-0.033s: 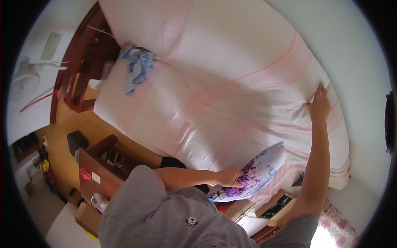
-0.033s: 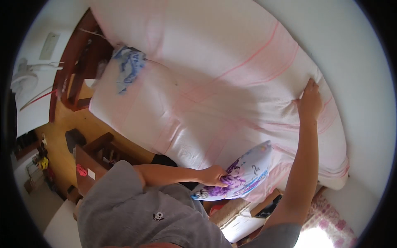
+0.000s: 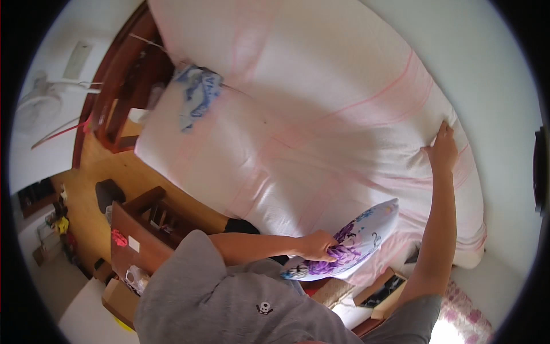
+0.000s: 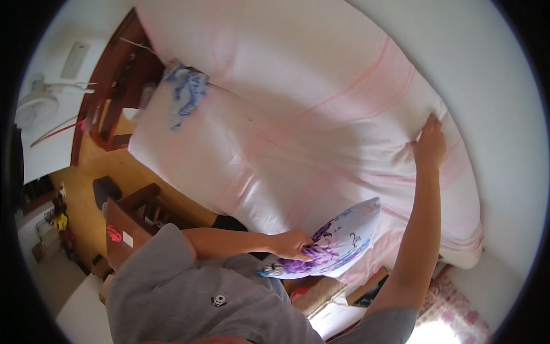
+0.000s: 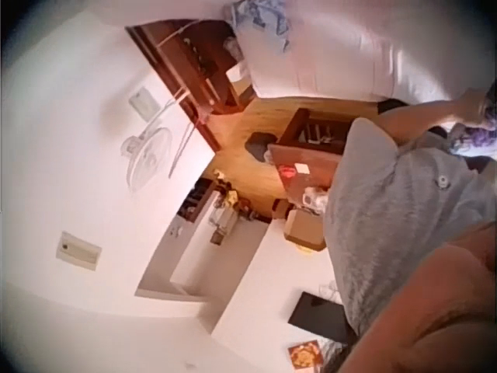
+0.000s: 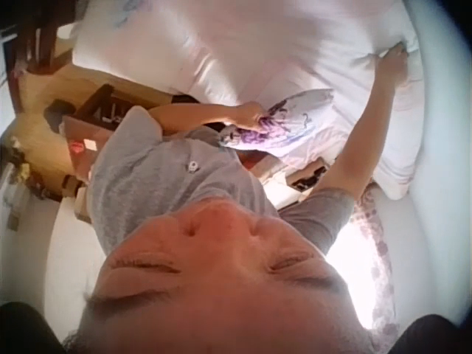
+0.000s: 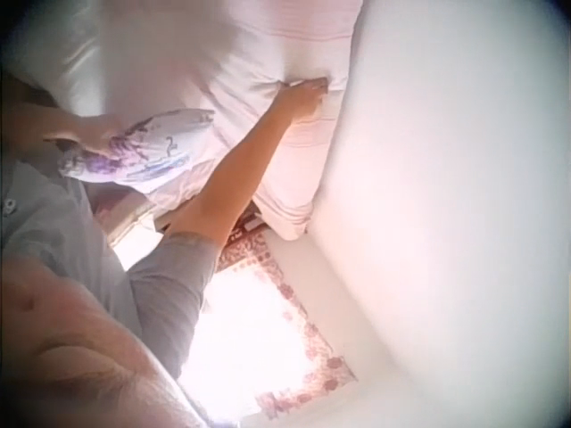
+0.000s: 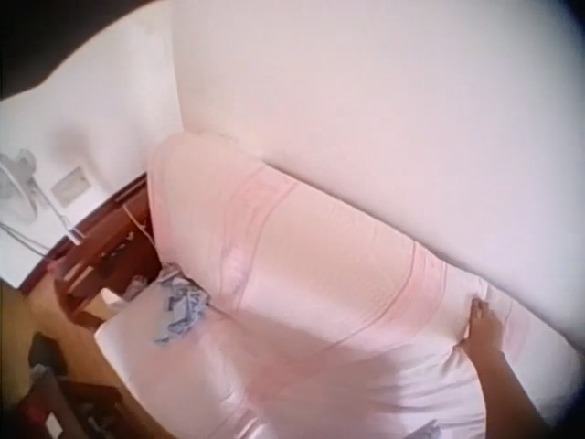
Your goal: Making a bed by smoothing the sheets, arranging pillows, and folding a small towel.
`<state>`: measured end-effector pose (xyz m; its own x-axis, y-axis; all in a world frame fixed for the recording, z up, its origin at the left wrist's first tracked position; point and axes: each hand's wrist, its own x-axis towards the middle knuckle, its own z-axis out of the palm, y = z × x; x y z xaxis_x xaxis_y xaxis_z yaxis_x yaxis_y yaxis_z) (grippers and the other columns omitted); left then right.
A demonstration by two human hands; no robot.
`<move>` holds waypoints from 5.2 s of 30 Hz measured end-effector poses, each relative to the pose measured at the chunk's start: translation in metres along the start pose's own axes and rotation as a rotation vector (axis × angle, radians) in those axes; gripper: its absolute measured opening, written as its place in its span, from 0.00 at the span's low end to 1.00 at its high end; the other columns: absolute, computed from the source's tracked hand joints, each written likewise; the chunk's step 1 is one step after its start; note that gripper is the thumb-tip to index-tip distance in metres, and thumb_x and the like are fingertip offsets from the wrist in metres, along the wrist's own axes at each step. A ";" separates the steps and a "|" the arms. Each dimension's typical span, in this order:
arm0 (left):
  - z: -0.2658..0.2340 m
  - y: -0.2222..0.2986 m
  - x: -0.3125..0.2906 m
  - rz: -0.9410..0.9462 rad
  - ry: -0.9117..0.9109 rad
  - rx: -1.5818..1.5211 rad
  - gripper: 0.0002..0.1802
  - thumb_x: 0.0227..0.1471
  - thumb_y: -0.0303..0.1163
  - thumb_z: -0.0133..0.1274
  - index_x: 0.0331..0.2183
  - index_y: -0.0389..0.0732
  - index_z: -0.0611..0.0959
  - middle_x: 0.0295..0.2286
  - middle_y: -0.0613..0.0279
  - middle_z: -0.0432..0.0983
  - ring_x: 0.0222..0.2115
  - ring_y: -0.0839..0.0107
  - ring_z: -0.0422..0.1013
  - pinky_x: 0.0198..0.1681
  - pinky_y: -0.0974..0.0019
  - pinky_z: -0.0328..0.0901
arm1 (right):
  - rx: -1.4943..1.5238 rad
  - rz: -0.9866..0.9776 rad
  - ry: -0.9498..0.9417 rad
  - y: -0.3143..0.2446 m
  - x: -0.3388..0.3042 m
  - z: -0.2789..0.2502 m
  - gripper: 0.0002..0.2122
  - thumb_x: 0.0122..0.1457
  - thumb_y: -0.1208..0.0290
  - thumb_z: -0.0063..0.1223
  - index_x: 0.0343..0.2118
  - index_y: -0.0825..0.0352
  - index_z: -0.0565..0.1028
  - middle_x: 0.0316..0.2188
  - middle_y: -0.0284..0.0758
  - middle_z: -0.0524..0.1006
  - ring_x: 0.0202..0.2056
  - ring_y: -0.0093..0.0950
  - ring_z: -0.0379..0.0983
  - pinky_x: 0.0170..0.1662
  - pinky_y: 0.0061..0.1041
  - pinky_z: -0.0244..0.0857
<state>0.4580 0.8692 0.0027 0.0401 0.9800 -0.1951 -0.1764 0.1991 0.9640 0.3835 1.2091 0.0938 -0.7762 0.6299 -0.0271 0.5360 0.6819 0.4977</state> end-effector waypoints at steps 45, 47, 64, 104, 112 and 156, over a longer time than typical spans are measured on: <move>-0.276 0.198 -0.480 -0.094 1.788 0.980 0.09 0.44 0.27 0.48 0.30 0.34 0.71 0.25 0.67 0.65 0.27 0.78 0.59 0.34 0.77 0.55 | 0.379 0.203 0.504 -0.060 -0.014 -0.051 0.18 0.40 0.81 0.42 0.39 0.63 0.66 0.39 0.35 0.66 0.42 0.36 0.61 0.40 0.31 0.58; -0.242 0.208 -0.504 -0.101 1.831 1.058 0.07 0.45 0.25 0.45 0.31 0.35 0.71 0.28 0.65 0.65 0.30 0.77 0.60 0.36 0.76 0.55 | 0.773 -0.028 0.706 -0.124 -0.024 -0.054 0.14 0.41 0.82 0.39 0.34 0.66 0.68 0.32 0.39 0.69 0.36 0.37 0.64 0.41 0.30 0.58; -0.177 0.134 -0.500 -0.524 2.085 0.915 0.10 0.43 0.23 0.45 0.33 0.34 0.70 0.32 0.61 0.65 0.34 0.71 0.61 0.42 0.70 0.53 | 1.206 -0.461 -0.787 -0.656 -0.024 0.030 0.31 0.34 0.54 0.58 0.45 0.58 0.65 0.44 0.48 0.63 0.48 0.37 0.57 0.51 0.26 0.48; -0.434 0.107 -0.595 -0.444 2.045 1.197 0.22 0.43 0.46 0.46 0.29 0.33 0.74 0.28 0.48 0.71 0.30 0.52 0.67 0.33 0.60 0.60 | 2.773 -0.277 -0.531 -0.056 -0.413 -0.098 0.08 0.30 0.72 0.49 0.12 0.73 0.68 0.22 0.44 0.70 0.26 0.34 0.65 0.33 0.30 0.58; -0.378 0.118 -0.507 -0.776 1.873 1.334 0.17 0.44 0.36 0.42 0.36 0.35 0.70 0.34 0.47 0.68 0.34 0.51 0.65 0.38 0.57 0.59 | 2.496 -0.015 -0.727 -0.050 -0.425 -0.089 0.10 0.28 0.69 0.50 0.11 0.72 0.68 0.20 0.38 0.69 0.25 0.28 0.63 0.32 0.22 0.56; -0.298 0.228 0.012 -0.030 1.087 1.182 0.12 0.46 0.38 0.41 0.24 0.43 0.75 0.24 0.62 0.72 0.27 0.67 0.67 0.30 0.65 0.60 | 1.036 0.169 0.116 0.035 -0.031 -0.052 0.12 0.50 0.61 0.41 0.32 0.62 0.71 0.34 0.35 0.69 0.36 0.35 0.66 0.39 0.31 0.59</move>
<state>0.1248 0.9278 0.1659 -0.7455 0.6172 0.2516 0.6548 0.6078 0.4492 0.4093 1.1942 0.1573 -0.6629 0.7440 0.0841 0.6188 0.6076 -0.4980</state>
